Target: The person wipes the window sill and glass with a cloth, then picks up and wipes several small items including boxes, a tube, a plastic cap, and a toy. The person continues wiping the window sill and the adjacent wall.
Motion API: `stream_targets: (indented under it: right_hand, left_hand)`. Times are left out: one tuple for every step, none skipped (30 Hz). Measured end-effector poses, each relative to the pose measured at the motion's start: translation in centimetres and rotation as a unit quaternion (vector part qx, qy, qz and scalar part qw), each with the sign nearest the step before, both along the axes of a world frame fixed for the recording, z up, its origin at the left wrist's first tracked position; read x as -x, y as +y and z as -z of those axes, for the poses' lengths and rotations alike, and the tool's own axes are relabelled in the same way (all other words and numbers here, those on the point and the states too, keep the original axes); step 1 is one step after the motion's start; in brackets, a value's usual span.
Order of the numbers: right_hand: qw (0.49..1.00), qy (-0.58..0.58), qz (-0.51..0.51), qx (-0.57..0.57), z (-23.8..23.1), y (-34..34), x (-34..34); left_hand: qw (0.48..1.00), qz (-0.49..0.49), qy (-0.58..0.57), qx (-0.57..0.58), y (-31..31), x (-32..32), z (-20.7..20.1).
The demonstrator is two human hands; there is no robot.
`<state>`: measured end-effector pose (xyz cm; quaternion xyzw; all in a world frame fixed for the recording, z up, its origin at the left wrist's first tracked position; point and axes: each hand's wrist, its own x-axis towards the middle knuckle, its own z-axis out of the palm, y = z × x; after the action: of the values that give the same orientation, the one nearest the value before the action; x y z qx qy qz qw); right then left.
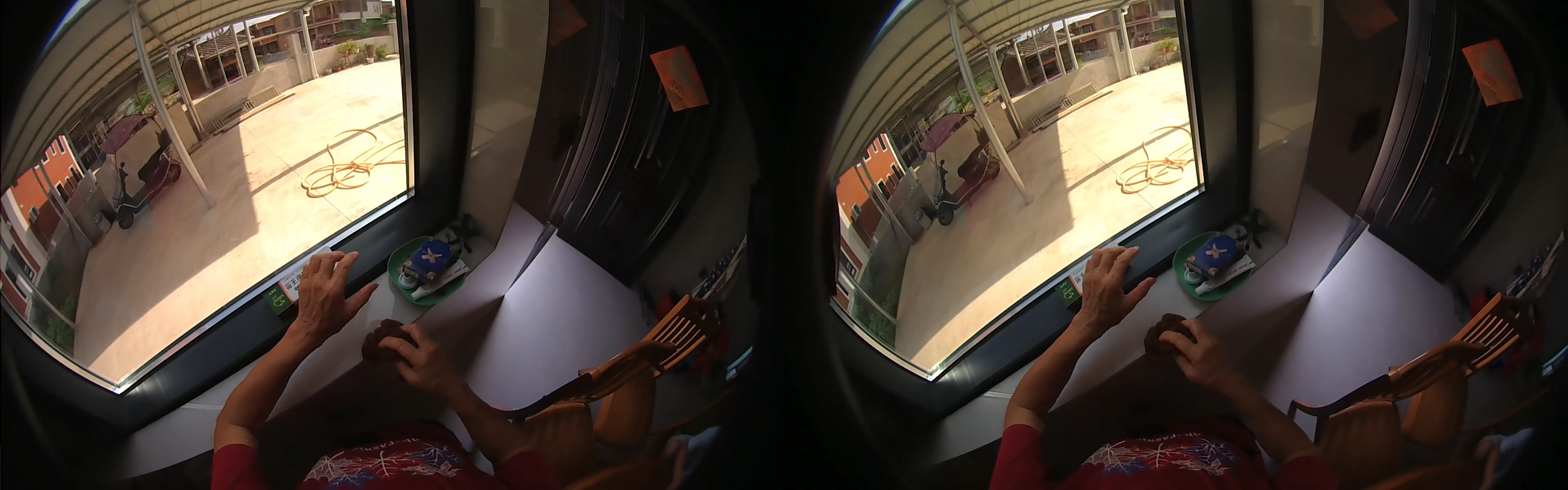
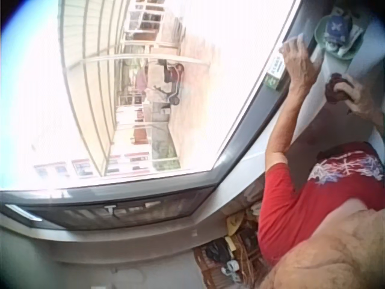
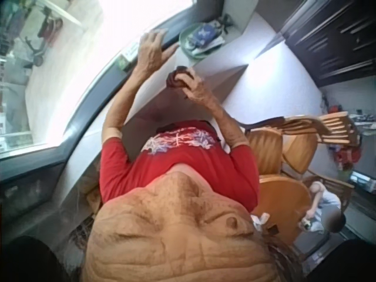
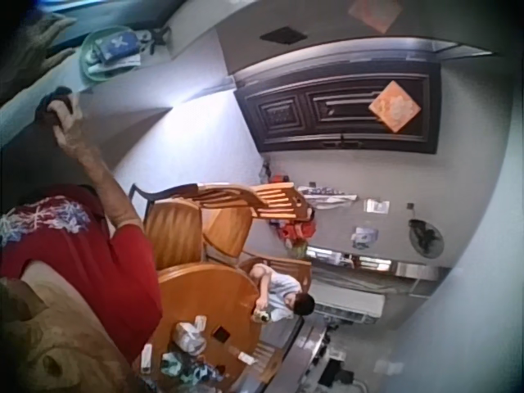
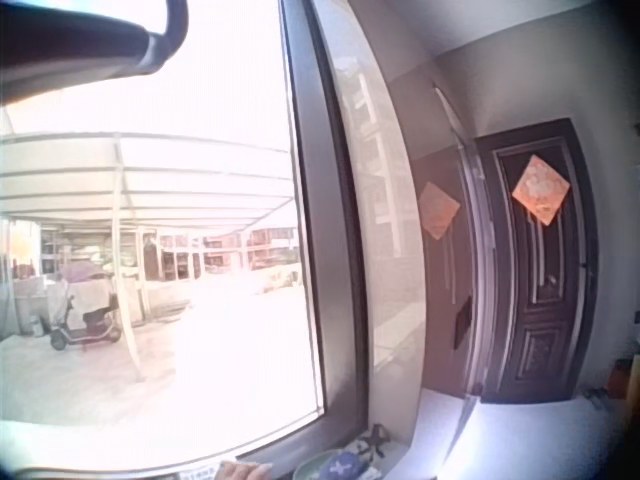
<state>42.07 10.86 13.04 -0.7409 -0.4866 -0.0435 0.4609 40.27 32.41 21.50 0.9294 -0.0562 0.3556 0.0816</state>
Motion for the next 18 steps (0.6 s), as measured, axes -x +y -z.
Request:
stream_targets:
  right_hand:
    - [1.0,0.007,-0.005,0.016,0.2,-0.2,0.0]
    - [0.999,0.02,-0.014,0.041,0.5,-0.5,-0.2]
    - [0.997,0.033,-0.022,0.065,0.9,-1.0,-0.5]
    - [0.995,0.046,-0.027,0.089,1.4,-1.7,-0.8]
    - [0.996,0.047,-0.021,0.078,2.5,-2.4,-1.0]
    - [0.993,0.089,-0.012,0.071,2.6,-3.3,-1.1]
    - [0.989,0.132,-0.004,0.064,2.2,-4.3,-1.2]
    - [0.983,0.175,0.005,0.058,2.1,-5.1,-1.3]
    - [0.985,0.169,0.022,0.04,2.3,-5.7,-1.5]
    - [0.985,0.168,0.03,0.014,2.4,-6.5,-1.9]
    - [0.985,0.166,0.037,-0.012,2.4,-7.2,-2.3]
    - [0.985,0.164,0.043,-0.038,2.4,-7.8,-2.7]
    - [0.977,0.197,0.052,-0.068,1.9,-8.4,-2.9]
    - [0.957,0.263,0.073,-0.1,1.0,-8.6,-2.8]
    - [0.955,0.25,0.102,-0.125,-0.3,-8.6,-2.9]
    - [0.951,0.237,0.128,-0.151,-1.6,-8.5,-3.1]
    - [0.949,0.22,0.134,-0.179,-2.3,-8.1,-3.3]
    - [0.959,0.17,0.128,-0.188,-2.9,-7.5,-3.7]
  left_hand:
    - [1.0,0.006,0.015,0.016,-1.2,-1.4,0.3]
    - [0.999,0.011,0.029,0.029,-2.5,-2.8,0.6]
    - [0.998,-0.004,0.045,0.036,-3.7,-4.1,1.1]
    - [0.997,-0.015,0.061,0.042,-4.9,-5.6,1.5]
    - [0.995,-0.027,0.078,0.048,-5.8,-6.7,1.7]
    - [0.99,-0.036,0.124,0.059,-6.3,-7.5,1.6]
    - [0.982,-0.046,0.172,0.071,-6.8,-8.2,1.6]
    - [0.971,-0.055,0.218,0.083,-7.0,-8.7,1.6]
    - [0.97,-0.051,0.211,0.11,-6.9,-9.0,1.8]
    - [0.968,-0.045,0.206,0.137,-6.8,-9.2,2.1]
    - [0.965,-0.04,0.2,0.165,-6.8,-9.3,2.3]
    - [0.964,-0.029,0.17,0.201,-6.7,-9.1,2.6]
    - [0.962,-0.016,0.138,0.235,-6.7,-8.9,2.7]
    - [0.957,-0.004,0.107,0.269,-6.7,-8.6,2.6]
    - [0.948,-0.005,0.152,0.28,-6.5,-7.8,2.0]
    - [0.892,0.038,0.167,0.419,-6.9,-7.0,1.3]
    - [0.813,0.081,0.177,0.548,-7.3,-6.1,0.8]
    - [0.715,0.122,0.181,0.664,-7.5,-5.4,0.8]
